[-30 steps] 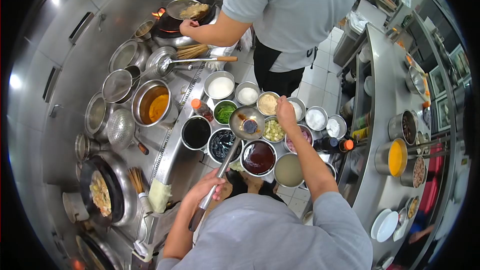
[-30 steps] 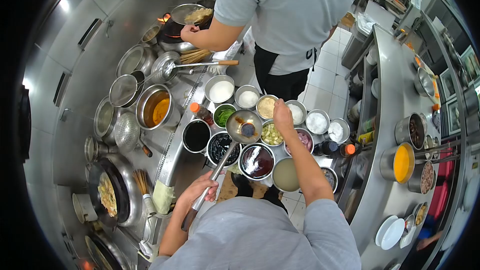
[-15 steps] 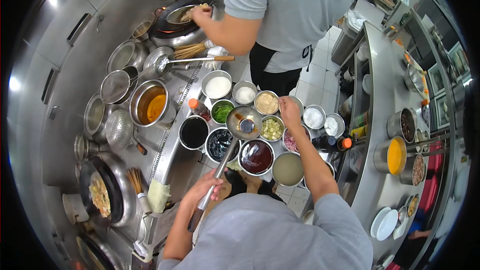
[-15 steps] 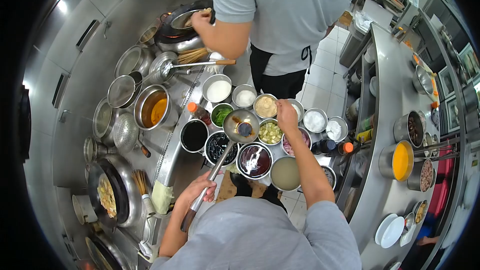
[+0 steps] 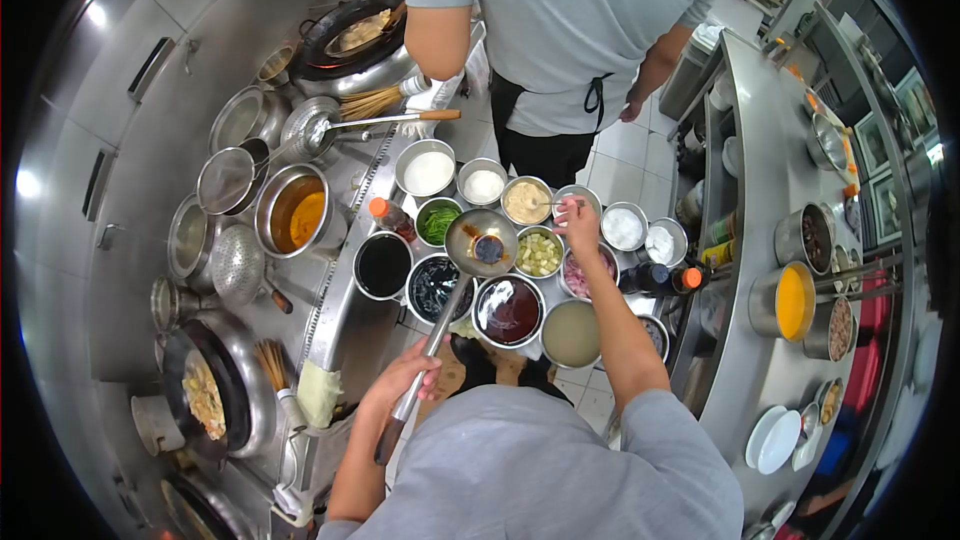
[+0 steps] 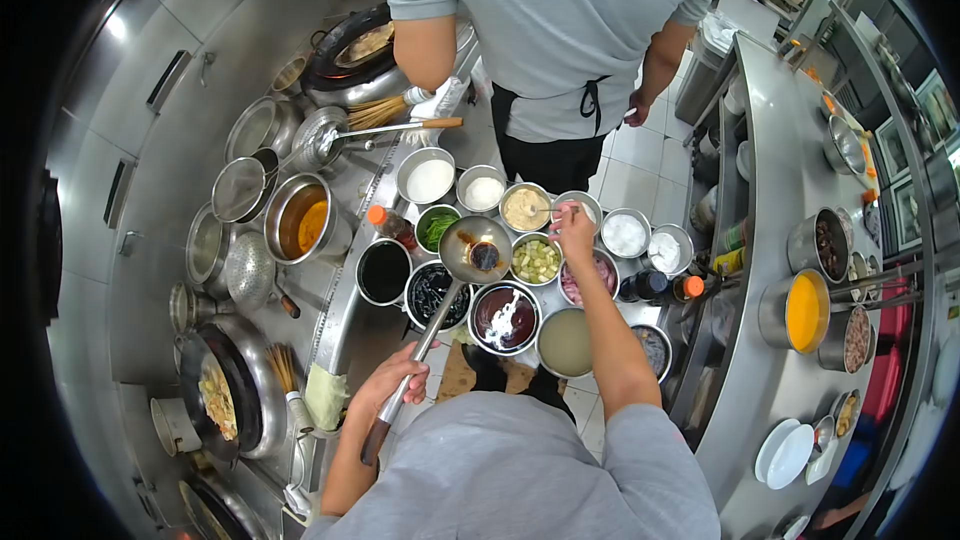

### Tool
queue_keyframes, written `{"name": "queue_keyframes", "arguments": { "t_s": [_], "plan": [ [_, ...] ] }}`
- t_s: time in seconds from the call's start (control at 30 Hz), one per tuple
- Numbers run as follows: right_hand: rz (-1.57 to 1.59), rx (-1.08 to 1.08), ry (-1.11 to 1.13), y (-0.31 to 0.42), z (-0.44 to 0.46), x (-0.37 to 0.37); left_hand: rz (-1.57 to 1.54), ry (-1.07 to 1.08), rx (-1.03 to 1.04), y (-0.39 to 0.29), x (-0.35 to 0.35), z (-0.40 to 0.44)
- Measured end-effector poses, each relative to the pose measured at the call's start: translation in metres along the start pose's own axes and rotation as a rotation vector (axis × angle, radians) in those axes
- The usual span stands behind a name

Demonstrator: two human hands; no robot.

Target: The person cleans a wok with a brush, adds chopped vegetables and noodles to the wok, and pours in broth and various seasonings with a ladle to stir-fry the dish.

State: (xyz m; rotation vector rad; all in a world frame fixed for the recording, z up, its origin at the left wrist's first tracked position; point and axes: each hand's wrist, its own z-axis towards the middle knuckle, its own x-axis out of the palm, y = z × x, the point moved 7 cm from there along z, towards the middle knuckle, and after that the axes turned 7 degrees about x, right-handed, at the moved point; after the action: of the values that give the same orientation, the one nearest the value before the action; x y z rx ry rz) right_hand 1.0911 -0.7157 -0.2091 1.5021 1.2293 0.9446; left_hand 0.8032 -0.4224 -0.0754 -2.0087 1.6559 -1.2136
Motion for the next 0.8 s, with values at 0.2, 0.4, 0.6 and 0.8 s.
{"name": "queue_keyframes", "arguments": {
  "t_s": [0.2,0.4,0.6,0.8],
  "plan": [
    [-0.463,-0.247,-0.006,0.030,-0.008,0.005,0.016,0.000,0.007,0.004,-0.006,0.002],
    [-0.650,-0.700,0.053,0.084,-0.045,0.017,-0.008,-0.009,0.009,0.001,-0.003,0.001],
    [-0.499,-0.642,0.016,0.102,-0.096,-0.009,0.001,-0.014,0.050,-0.005,-0.003,0.001],
    [-0.581,-0.432,0.049,0.030,-0.076,-0.014,0.000,-0.015,0.040,-0.010,-0.001,0.007]
  ]
}}
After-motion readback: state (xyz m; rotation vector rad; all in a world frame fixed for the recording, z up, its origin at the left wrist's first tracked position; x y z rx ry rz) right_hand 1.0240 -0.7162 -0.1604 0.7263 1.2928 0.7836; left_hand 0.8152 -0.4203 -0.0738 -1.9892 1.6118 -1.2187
